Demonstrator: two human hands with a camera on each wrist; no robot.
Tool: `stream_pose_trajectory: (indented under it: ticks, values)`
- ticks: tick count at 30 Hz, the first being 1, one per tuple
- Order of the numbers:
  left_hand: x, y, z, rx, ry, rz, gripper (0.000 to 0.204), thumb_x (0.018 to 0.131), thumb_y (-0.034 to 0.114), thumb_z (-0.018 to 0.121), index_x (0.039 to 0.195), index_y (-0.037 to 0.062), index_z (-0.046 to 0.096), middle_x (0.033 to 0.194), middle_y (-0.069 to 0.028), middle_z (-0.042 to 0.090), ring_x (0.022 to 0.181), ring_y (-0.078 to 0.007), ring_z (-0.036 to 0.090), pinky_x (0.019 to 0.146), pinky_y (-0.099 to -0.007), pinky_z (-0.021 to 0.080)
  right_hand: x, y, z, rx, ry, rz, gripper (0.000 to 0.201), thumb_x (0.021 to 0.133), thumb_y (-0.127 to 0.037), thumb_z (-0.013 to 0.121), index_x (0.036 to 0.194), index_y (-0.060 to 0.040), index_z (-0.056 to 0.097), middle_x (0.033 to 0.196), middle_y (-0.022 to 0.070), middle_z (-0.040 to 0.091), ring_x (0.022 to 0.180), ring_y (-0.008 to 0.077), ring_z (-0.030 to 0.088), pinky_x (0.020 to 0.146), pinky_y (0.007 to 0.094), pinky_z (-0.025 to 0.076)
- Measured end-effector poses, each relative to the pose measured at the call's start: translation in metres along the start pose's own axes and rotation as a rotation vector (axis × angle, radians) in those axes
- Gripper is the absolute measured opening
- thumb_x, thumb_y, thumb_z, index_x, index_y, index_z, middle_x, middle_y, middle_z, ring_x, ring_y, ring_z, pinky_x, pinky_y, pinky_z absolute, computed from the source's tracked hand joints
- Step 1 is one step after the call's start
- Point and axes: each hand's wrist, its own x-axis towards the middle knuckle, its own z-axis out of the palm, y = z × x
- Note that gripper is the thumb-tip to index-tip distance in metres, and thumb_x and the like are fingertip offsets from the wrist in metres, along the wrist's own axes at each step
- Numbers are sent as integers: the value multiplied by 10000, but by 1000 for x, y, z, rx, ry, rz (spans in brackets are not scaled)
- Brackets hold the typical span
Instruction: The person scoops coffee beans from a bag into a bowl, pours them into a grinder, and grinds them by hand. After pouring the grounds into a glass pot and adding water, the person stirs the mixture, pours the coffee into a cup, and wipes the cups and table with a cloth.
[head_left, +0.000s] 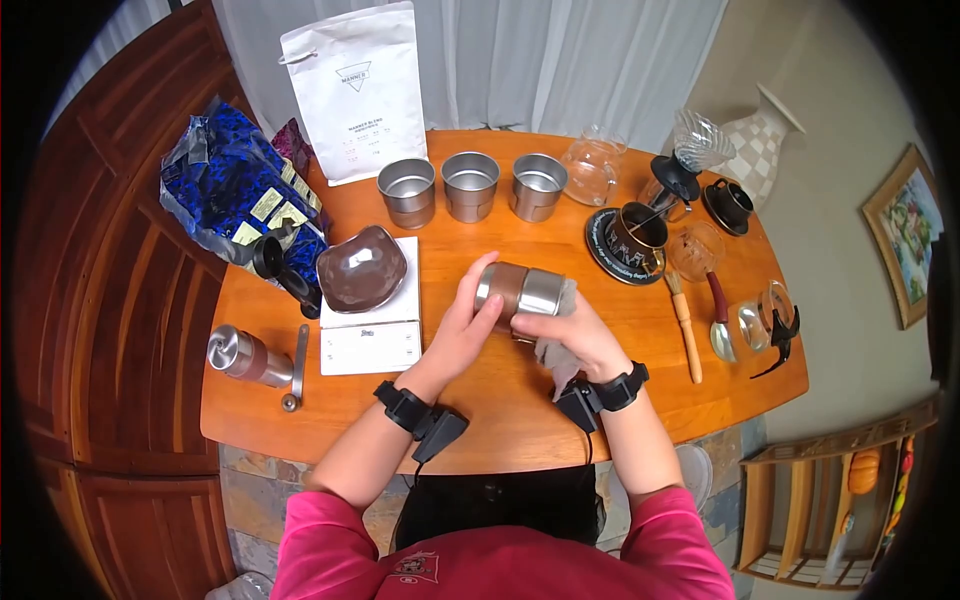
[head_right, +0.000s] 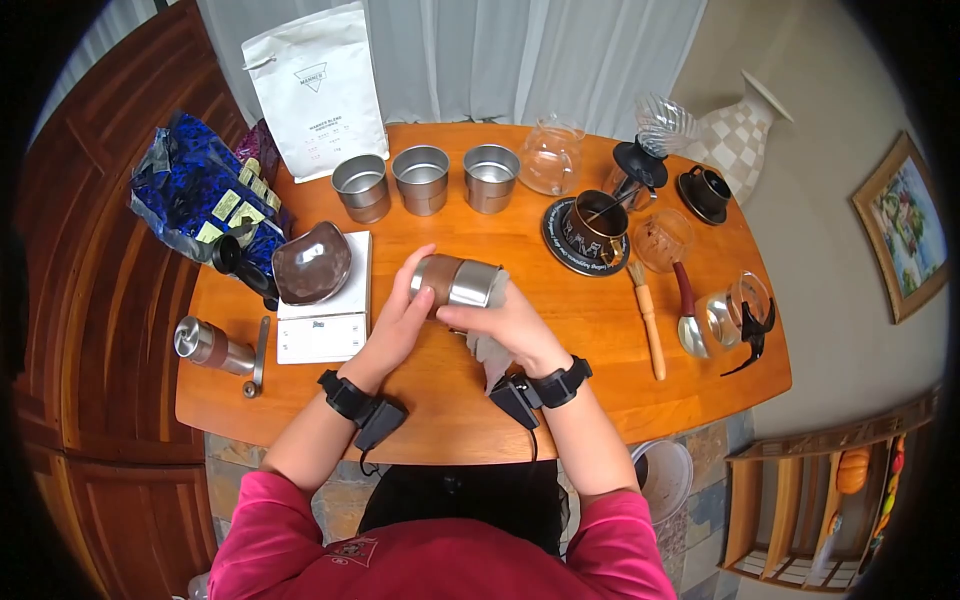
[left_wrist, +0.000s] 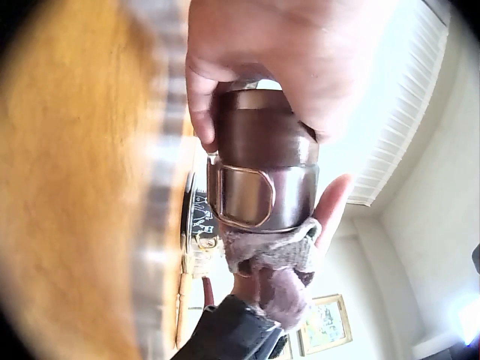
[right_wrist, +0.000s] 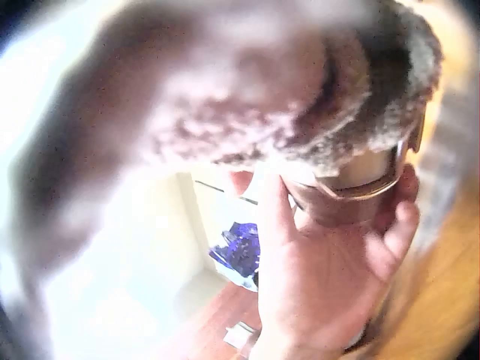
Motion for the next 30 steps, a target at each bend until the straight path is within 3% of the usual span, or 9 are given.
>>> stream_pose_trajectory:
  ticks: [3,4,7,10,16,19,25,30]
  values:
    - [-1,-1,1,69,-17,106,500,938,188,428,1384,81,230,1312,-133,359,1207,-223,366,1015,-327,280,-9,-11,6,478,145,129,456,767,-99,679,1176,-13,496,1095,65,575,961,153,566,832,277,453]
    - [-1,0,1,52,-14,105,503,935,184,433,1383,78,232,1320,-131,348,1214,-221,356,1018,-326,276,-11,-12,6,502,173,154,477,768,-101,668,1195,-7,478,1120,76,567,972,174,572,828,280,454]
    - [-1,3,1,42,-16,113,504,931,176,435,1381,74,232,1333,-127,331,1227,-217,338,1022,-324,267,-10,-4,6,398,52,33,481,751,-98,689,1181,-14,489,1095,63,571,958,158,564,827,274,448]
    - [-3,4,-1,20,-42,94,500,929,169,434,1377,72,233,1332,-121,329,1221,-211,342,1018,-322,271,-4,0,-2,66,-105,-46,478,735,-100,715,1159,-27,507,1041,40,580,903,117,553,761,249,455]
    - [-2,1,1,8,19,71,485,926,177,447,1361,78,255,1297,-110,355,1188,-193,365,998,-314,294,-5,-9,0,-210,17,101,444,734,-105,728,1127,-43,530,964,-2,584,804,59,528,619,204,444]
    - [-1,-1,2,-39,34,52,483,925,180,453,1358,82,263,1294,-106,355,1184,-191,370,994,-310,297,-1,0,1,-160,48,32,433,746,-107,719,1129,-38,528,976,1,585,826,66,535,661,213,449]
    - [-1,1,-1,-20,11,92,494,910,161,476,1354,83,276,1294,-105,357,1191,-198,364,1001,-312,289,-5,-1,11,402,37,72,446,750,-94,704,1151,-37,518,1031,13,580,907,80,528,755,234,433]
    - [-2,0,-2,-6,-18,131,507,897,151,490,1352,81,277,1286,-107,363,1191,-203,361,1003,-318,287,-3,14,-3,242,-63,51,466,739,-80,708,1162,-40,516,1049,11,578,933,90,531,760,233,435]
